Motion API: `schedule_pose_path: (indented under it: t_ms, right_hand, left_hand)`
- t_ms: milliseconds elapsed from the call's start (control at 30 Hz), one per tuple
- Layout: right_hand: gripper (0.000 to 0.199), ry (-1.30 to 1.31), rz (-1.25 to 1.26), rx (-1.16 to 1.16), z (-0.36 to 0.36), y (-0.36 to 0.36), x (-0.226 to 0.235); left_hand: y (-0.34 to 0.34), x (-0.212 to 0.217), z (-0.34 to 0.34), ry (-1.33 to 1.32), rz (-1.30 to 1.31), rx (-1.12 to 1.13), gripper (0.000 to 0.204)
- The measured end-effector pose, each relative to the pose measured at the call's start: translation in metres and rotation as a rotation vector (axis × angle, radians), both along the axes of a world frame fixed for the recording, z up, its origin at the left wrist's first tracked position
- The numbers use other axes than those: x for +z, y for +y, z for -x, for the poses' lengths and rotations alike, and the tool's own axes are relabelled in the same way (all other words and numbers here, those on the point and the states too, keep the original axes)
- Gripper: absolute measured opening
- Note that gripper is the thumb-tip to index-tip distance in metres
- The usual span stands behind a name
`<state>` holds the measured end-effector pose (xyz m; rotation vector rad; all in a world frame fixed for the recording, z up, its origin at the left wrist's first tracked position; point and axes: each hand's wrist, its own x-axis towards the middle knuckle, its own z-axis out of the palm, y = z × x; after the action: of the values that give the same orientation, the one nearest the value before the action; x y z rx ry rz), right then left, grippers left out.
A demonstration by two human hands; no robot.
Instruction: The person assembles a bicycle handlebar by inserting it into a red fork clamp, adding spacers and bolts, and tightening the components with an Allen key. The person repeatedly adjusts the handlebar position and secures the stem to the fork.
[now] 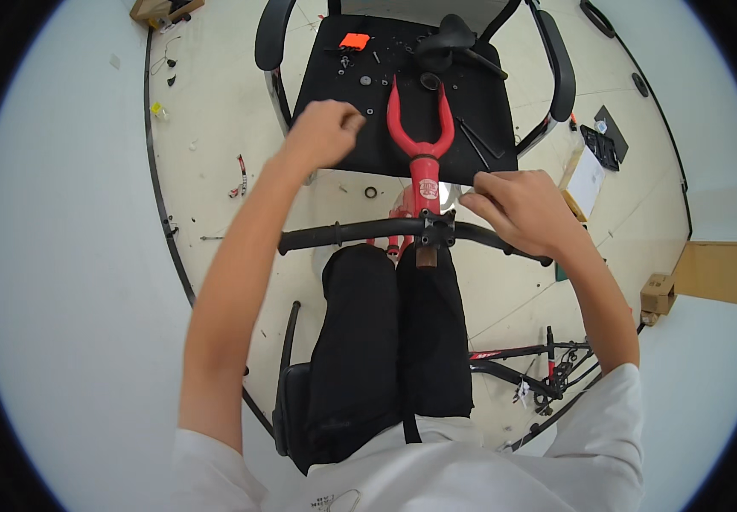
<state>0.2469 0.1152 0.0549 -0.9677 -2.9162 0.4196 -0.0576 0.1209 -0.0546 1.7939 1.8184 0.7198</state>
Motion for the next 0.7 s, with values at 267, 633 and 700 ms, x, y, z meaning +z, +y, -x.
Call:
schedule_pose_path:
  t_ms: [267,633,700]
  right_hand:
    - [0.027,0.072,0.252,-0.239,-0.045,-0.019,0.010]
    - [0.025,0.191,0.327,-0.487,-0.095,-0.045,-0.004]
    - [0.026,0.203,0.326,-0.495,-0.095,-0.048,-0.003]
  left_hand:
    - [0.068,-0.072,0.016,0.423,0.184,-0.094,0.042]
    - [0.086,-0.076,-0.025,0.225,0.337,0.173,0.030]
    - [0.087,-0.077,-0.019,0.138,0.274,0.180,0.024]
